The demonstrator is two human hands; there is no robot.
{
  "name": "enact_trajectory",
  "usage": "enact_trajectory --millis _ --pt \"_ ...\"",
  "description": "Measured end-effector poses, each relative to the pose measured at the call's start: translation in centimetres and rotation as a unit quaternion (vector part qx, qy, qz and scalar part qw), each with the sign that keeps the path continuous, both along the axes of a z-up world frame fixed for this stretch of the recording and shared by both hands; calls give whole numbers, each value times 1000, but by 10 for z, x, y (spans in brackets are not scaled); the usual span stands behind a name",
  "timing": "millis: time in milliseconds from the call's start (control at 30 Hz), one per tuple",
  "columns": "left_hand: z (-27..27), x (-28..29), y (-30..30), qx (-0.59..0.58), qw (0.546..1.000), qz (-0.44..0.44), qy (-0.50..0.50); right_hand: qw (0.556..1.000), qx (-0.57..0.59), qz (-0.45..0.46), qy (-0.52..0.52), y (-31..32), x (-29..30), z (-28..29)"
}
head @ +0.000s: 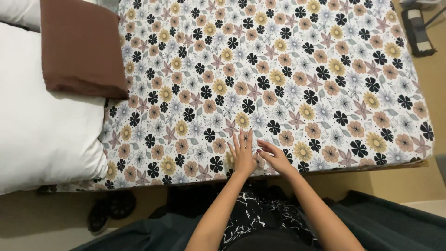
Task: The person arranges pillows on a bed, placing a patterned pillow and a white pillow against the headboard. They then smooth the floral bedsheet and use a feather duster to clean the surface of the bed.
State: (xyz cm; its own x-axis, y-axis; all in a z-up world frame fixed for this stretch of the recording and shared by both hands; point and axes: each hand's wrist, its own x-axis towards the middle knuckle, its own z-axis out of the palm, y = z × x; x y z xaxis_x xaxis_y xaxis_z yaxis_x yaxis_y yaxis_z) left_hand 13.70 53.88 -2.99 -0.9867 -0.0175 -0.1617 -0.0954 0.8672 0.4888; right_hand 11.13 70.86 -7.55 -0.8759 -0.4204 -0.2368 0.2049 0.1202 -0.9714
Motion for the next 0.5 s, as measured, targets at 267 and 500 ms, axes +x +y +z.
enact_trajectory --millis 267,500 --pt "4 -37 7 12 999 -48 -19 996 43 -49 56 -4 -32 26" --pt "6 -64 22 32 989 -128 65 989 38 -128 57 16 -56 54"
